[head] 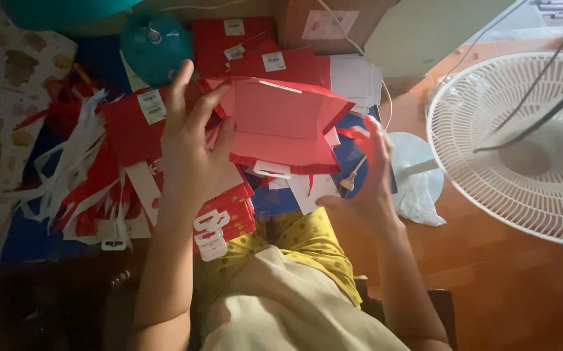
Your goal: The person assembles red gift boxes by inserting white inserts, threading red ribbons through slots, and folding the boxes closed. They handle multiple boxes one at a time, stacking completed units on the table.
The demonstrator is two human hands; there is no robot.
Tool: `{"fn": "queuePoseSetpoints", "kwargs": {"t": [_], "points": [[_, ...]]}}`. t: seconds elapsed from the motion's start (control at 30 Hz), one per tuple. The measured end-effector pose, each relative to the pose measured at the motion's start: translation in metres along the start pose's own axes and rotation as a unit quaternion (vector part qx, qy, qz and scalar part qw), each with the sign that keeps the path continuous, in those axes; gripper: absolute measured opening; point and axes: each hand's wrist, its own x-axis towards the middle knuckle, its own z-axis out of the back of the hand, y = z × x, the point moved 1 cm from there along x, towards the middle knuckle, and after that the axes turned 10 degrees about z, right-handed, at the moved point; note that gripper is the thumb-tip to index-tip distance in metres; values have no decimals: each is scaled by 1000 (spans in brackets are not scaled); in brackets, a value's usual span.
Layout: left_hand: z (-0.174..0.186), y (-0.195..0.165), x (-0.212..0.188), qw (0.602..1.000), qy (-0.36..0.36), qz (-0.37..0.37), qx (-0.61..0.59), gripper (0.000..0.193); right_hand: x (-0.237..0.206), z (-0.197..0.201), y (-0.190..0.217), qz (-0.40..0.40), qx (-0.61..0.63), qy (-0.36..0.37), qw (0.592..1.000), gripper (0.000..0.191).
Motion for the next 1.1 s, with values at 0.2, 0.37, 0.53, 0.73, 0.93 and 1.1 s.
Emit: {"fn": "queuePoseSetpoints", "kwargs": {"t": [0.2, 0.37, 0.53, 0.73, 0.93, 1.1], "points": [[7, -15, -4, 999, 24, -22, -32, 56, 0, -17, -61, -59, 165, -5, 985, 140], [12, -29, -5, 961, 105, 3, -254, 68, 19, 5, -66, -25, 56, 52, 997, 66], [-6, -12, -13, 917, 175, 62, -352, 102, 12, 1, -87, -155, 235, 4, 960, 42], [-74, 59, 7, 927, 208, 120, -286, 95, -1, -34, -141, -222, 311, -24, 924, 48], [-100, 97, 9, 918, 216, 240, -229, 76, 11, -50, -159, -216, 279, 25, 935, 59], [-87, 85, 10, 917, 206, 181, -288, 64, 21, -40, -134, -163, 293, -8, 942, 49]]}}
